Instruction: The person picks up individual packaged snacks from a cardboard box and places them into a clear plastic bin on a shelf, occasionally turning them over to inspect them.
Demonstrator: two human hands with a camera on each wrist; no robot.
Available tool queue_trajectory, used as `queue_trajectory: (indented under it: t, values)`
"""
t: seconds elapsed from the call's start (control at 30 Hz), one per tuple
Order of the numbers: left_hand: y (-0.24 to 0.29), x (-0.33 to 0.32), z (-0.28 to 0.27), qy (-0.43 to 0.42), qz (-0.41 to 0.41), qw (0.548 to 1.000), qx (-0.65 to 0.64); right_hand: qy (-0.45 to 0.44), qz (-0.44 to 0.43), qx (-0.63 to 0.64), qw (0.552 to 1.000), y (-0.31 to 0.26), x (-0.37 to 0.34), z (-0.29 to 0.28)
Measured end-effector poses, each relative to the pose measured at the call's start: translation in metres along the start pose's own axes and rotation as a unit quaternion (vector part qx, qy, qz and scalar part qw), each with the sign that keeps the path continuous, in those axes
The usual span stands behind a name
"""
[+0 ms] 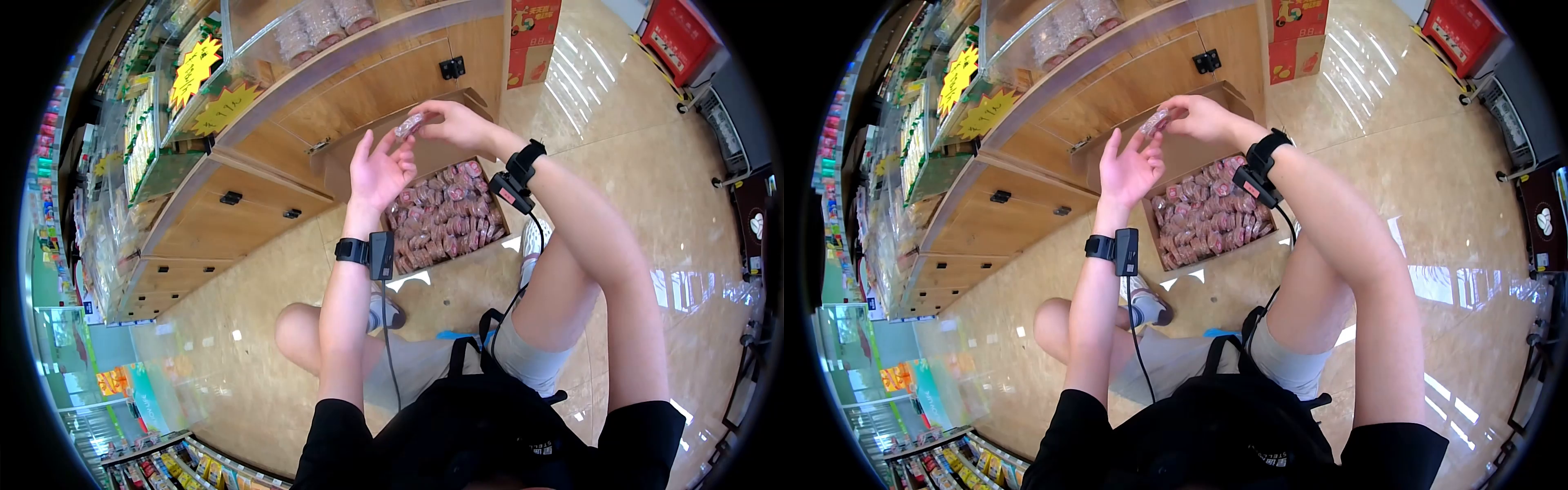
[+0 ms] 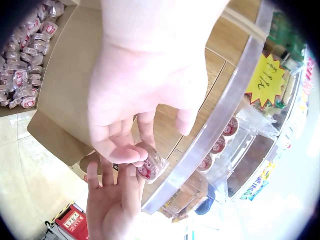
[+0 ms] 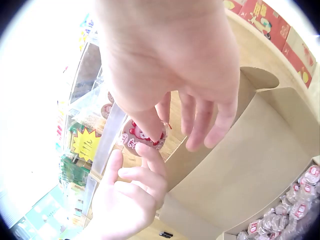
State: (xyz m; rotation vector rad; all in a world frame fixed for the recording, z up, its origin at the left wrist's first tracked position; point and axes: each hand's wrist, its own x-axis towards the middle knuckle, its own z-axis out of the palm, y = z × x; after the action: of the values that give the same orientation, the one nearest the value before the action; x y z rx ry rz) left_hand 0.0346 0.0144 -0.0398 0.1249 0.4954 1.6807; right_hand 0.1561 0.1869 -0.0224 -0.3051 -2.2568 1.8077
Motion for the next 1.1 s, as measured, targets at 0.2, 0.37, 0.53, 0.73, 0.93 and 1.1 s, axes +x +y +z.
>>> queue_trajectory:
  t: [0.2,0.37,0.53,0.73,0.93,1.1]
  values:
    - [0.006,-0.010,0.013,-0.012,-0.001,1.000,0.016,0.014,-0.003,0.025,1.000,-0.018,-0.006,0.003]
    - [0.014,-0.017,0.025,-0.013,-0.007,0.998,0.060,-0.001,0.020,0.010,1.000,-0.012,-0.004,0.000]
    - [0.022,-0.025,0.036,0.008,0.002,0.990,0.140,0.046,-0.070,-0.042,0.996,-0.003,-0.001,0.009]
    - [0.029,-0.034,0.041,-0.017,-0.007,0.987,0.157,0.032,-0.037,-0.055,0.997,-0.036,-0.011,0.015]
    - [0.032,-0.037,0.046,-0.026,-0.004,0.989,0.147,0.064,-0.067,-0.052,0.994,-0.037,-0.010,0.019]
    - [0.040,-0.040,0.056,-0.051,-0.012,0.987,0.152,0.101,-0.112,-0.086,0.985,-0.037,-0.007,0.017]
